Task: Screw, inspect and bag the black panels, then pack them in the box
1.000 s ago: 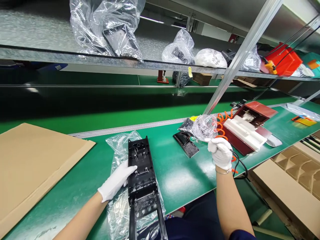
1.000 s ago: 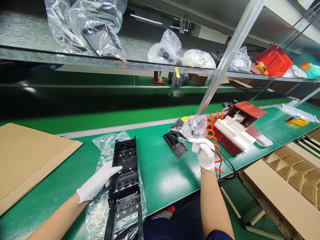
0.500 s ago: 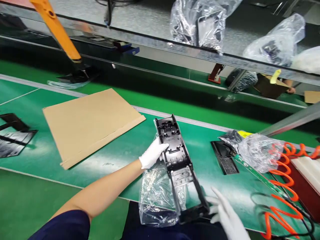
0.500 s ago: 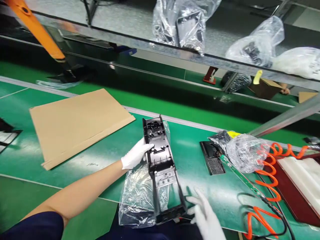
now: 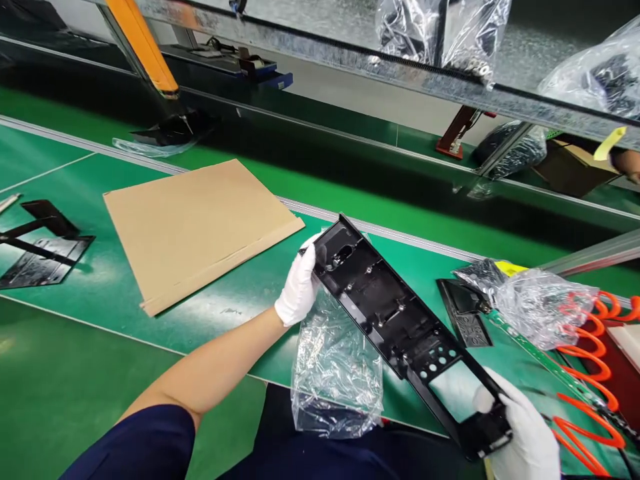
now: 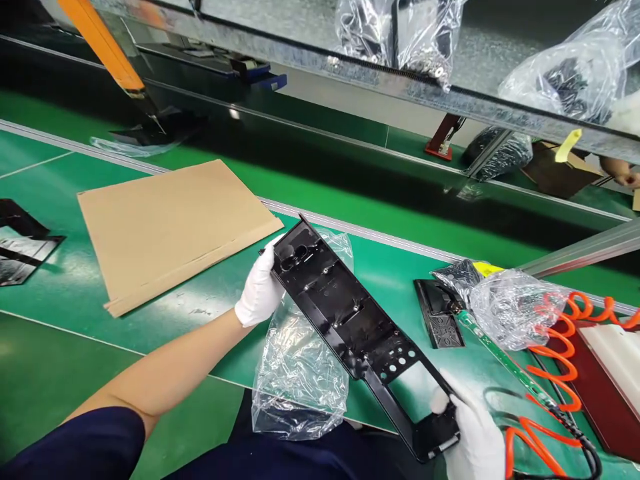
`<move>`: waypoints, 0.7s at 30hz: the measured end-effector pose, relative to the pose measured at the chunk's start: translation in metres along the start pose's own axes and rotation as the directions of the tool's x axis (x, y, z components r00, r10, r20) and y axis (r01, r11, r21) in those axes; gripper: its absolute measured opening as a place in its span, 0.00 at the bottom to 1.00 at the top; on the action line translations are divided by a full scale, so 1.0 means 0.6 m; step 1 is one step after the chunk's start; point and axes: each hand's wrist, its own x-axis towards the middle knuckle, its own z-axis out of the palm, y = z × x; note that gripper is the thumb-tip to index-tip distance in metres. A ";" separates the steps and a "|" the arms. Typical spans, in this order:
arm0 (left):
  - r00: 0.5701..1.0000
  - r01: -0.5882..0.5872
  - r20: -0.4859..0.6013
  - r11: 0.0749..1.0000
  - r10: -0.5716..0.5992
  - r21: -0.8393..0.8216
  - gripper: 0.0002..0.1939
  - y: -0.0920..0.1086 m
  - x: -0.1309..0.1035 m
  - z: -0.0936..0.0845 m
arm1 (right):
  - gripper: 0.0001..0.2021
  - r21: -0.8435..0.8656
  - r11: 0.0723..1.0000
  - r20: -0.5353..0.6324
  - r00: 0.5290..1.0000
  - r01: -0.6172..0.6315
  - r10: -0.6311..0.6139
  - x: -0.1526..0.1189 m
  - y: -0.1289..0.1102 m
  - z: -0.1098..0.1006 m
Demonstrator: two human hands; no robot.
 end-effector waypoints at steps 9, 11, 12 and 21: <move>0.992 -0.032 -0.123 0.999 0.031 -0.007 0.22 0.007 -0.016 0.000 | 0.17 0.168 0.977 -0.156 0.975 -0.132 0.158 -0.026 -0.021 -0.013; 0.993 -0.022 -0.114 0.999 0.018 -0.028 0.22 0.008 -0.016 0.002 | 0.16 0.142 0.983 -0.138 0.981 -0.115 0.135 -0.026 -0.015 -0.021; 0.994 -0.016 -0.107 0.999 0.012 -0.043 0.23 0.009 -0.016 0.003 | 0.15 0.123 0.987 -0.121 0.986 -0.100 0.115 -0.026 -0.011 -0.026; 0.993 -0.029 -0.116 0.997 0.021 -0.072 0.22 0.015 -0.017 0.006 | 0.17 0.111 0.987 -0.136 0.982 -0.115 0.130 -0.032 -0.009 -0.032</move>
